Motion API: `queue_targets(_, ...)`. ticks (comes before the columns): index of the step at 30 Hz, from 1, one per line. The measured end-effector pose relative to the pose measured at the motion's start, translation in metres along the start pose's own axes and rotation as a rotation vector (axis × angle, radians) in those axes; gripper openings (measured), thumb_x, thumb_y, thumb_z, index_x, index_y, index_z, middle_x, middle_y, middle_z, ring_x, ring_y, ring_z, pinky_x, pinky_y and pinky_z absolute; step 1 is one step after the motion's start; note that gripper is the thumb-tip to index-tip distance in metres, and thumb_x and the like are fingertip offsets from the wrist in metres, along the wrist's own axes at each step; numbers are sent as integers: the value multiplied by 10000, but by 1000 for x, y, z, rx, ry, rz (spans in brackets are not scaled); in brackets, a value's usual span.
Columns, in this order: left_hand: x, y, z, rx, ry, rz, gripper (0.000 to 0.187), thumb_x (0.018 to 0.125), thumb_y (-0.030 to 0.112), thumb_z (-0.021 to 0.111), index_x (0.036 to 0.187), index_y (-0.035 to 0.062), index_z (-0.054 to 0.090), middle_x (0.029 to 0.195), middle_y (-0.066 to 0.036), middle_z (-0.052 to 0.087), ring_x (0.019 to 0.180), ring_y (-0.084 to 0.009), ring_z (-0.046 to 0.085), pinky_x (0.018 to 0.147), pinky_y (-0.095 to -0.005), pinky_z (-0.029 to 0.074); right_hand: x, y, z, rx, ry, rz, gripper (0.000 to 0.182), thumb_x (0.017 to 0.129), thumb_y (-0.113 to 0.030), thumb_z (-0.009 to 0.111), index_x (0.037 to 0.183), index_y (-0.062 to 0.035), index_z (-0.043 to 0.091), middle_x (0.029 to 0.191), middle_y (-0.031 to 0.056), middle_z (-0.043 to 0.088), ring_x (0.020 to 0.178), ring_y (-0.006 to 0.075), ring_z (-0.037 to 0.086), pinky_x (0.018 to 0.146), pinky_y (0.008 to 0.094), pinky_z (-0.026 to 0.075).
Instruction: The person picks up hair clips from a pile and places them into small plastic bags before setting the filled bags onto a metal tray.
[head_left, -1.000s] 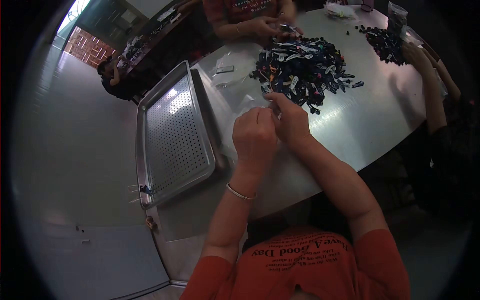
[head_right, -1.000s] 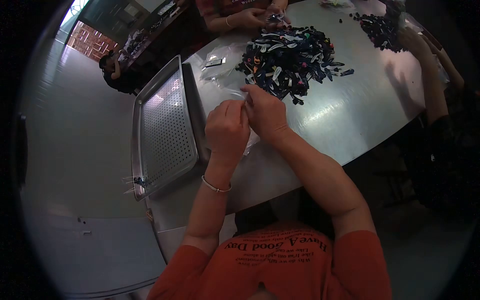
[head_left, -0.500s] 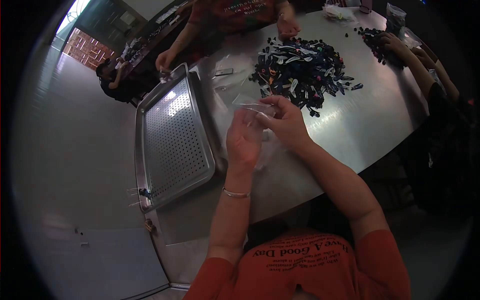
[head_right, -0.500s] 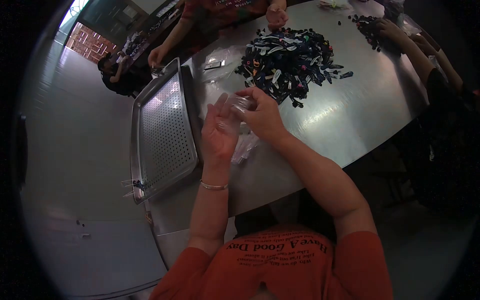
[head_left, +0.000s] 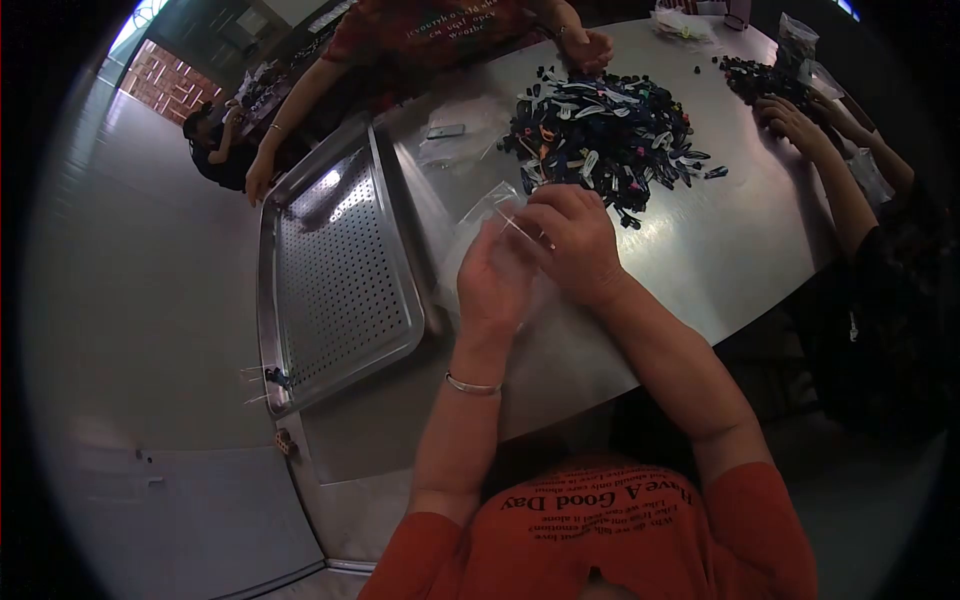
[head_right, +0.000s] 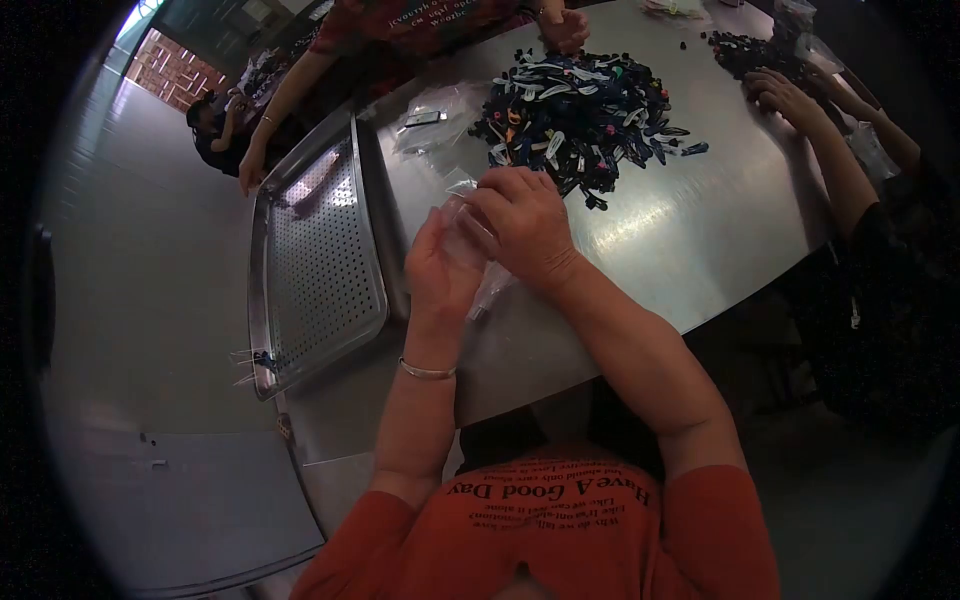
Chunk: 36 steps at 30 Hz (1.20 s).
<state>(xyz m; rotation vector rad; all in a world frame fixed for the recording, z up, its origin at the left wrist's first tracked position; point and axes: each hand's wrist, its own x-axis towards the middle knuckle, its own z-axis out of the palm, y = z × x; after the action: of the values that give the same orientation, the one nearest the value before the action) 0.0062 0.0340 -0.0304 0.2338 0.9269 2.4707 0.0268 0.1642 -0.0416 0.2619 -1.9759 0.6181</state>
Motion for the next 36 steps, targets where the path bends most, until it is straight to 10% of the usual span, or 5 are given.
queue_targets(4, 2, 9, -13, -372, -187, -114, 508, 987, 361, 341, 1310, -30, 371, 1250, -177, 499, 1168, -295, 489, 1034, -444, 358, 2, -7, -4, 108, -67, 8, 263, 632, -197, 760, 844, -98, 639, 932, 43, 601, 853, 230, 576, 762, 351, 429)
queue_targets(36, -2, -5, 2, -56, 95, 92, 345, 979, 216, 366, 1267, 31, 410, 1084, -131, 563, 937, -200, 573, 801, -333, 481, 4, -12, 0, -56, 56, -120, 193, 601, -124, 706, 755, -118, 589, 858, 4, 586, 817, 195, 563, 781, 345, 406)
